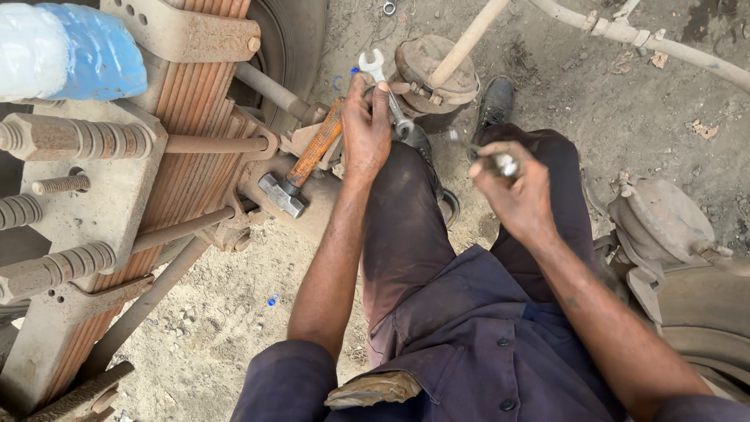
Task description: The person sits on the ground and uses two wrenches to loosen and tighten bolts on a vehicle's suspension component. They also use a hammer to tap the part and adjust the position of a connected hose.
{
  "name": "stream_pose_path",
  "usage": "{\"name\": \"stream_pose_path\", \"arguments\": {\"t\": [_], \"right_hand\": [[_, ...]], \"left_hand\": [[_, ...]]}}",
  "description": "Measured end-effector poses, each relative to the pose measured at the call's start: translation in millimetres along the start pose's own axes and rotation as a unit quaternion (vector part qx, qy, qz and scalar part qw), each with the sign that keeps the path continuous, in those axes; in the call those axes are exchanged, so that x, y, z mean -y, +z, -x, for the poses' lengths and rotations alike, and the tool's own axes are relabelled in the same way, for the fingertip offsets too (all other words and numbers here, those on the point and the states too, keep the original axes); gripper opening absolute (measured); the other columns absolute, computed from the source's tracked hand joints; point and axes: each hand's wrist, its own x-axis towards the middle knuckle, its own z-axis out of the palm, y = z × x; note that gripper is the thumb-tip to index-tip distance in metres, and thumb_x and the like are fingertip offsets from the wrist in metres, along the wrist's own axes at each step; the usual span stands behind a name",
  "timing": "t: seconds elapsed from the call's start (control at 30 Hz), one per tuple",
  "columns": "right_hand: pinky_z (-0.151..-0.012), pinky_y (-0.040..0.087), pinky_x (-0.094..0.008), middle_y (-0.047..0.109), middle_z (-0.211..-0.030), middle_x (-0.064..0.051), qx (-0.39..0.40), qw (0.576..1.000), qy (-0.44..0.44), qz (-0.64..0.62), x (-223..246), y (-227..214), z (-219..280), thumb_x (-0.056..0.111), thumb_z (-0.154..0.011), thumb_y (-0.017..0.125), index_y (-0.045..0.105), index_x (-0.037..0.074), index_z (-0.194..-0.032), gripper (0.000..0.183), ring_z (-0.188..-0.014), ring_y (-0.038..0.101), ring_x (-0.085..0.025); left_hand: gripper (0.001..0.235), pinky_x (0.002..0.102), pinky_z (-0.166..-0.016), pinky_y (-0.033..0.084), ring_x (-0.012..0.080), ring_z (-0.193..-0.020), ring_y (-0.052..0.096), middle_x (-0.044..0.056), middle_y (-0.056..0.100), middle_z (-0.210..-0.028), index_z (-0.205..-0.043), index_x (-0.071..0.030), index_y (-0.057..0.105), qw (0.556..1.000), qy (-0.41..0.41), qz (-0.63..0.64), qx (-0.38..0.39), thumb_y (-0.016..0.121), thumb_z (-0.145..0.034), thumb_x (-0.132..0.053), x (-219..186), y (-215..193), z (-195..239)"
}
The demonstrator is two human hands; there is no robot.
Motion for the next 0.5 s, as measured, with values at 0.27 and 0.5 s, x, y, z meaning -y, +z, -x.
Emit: {"name": "stream_pose_path", "arguments": {"t": [0.27, 0.5], "right_hand": [[-0.064, 0.059, -0.033, 0.069, -0.091, -0.012, 0.0, 0.939, 0.182, -0.291, -16.9, 8.8, 23.7, 0.008, -0.101, 0.061, 0.062, -0.005, -0.122, 0.024, -0.075, 0.066, -0.016], [-0.073, 0.061, -0.034, 0.069, -0.094, -0.016, 0.041, 0.859, 0.245, -0.448, -16.3, 8.3, 34.5, 0.007, -0.097, 0.065, 0.057, -0.004, -0.141, 0.046, -0.078, 0.067, -0.017]], "left_hand": [[0.016, 0.026, -0.061, 0.061, 0.01, -0.076, 0.071, 0.011, 0.076, -0.091, -0.115, 0.003, 0.057, 0.992, 0.053, 0.011, -0.111, 0.061, -0.102, -0.005, 7.0, 9.5, 3.0], [0.012, 0.028, -0.068, 0.065, 0.0116, -0.086, 0.071, 0.013, 0.066, -0.092, -0.115, 0.002, 0.056, 0.987, 0.066, -0.012, -0.143, 0.06, -0.104, -0.004, 27.4, 13.5, 9.2]]}}
